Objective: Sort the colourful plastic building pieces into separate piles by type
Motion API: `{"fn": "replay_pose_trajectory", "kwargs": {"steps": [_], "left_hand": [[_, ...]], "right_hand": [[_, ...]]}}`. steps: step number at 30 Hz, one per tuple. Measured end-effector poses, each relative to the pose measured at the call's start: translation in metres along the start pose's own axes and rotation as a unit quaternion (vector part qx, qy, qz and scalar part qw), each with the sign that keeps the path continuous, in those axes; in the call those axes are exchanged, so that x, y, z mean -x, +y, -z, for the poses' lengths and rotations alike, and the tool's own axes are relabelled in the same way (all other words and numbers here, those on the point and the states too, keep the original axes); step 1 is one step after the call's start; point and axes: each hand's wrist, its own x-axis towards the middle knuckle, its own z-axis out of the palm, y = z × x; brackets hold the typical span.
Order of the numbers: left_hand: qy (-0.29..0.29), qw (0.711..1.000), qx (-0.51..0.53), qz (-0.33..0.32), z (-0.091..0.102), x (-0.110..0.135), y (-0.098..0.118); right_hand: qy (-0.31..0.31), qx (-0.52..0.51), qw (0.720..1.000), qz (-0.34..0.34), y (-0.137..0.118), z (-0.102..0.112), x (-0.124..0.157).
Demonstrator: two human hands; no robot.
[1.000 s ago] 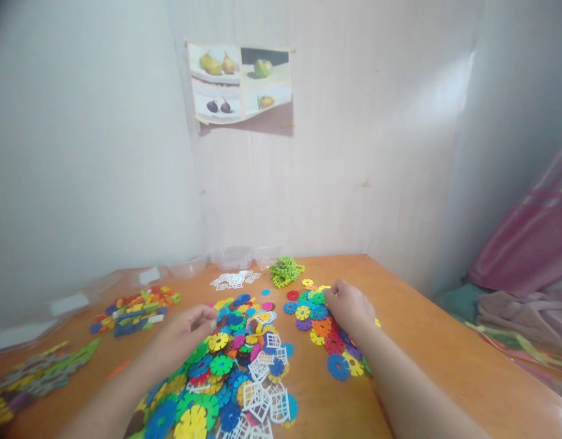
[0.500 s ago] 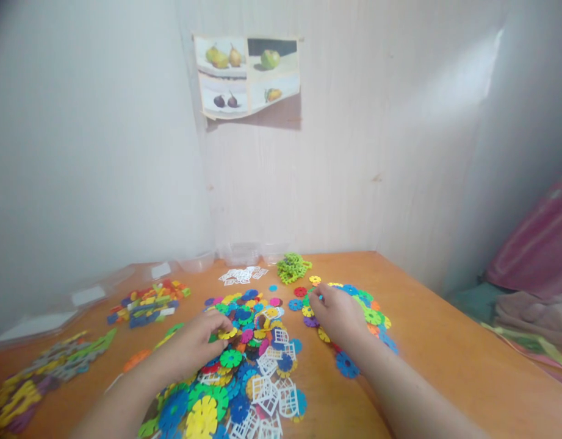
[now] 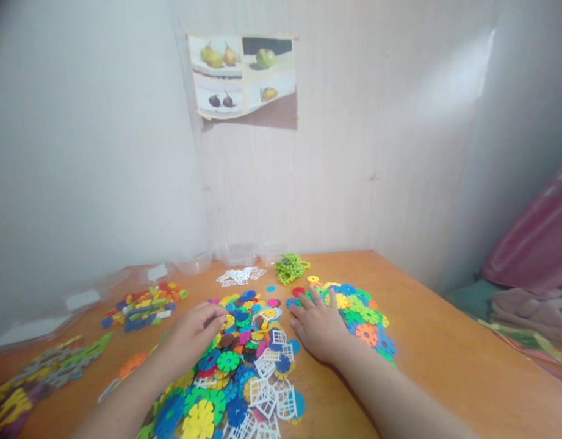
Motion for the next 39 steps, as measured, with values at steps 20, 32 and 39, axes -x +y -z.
{"fn": "replay_pose_trajectory", "kwargs": {"steps": [20, 32, 39], "left_hand": [[-0.144, 0.944, 0.296, 0.033, -0.022, 0.014, 0.034], [0.060, 0.966, 0.207, 0.140, 0.010, -0.002, 0.006], [-0.010, 0.985, 0.114, 0.132, 0.022, 0.004, -0.007]], "right_hand": [[0.082, -0.385, 0.918, 0.052, -0.073, 0.025, 0.019], [0.131, -0.124, 0.941, -0.285, 0.041, 0.029, -0.005], [0.063, -0.052, 0.949, -0.305, 0.056, 0.025, -0.007]]}}
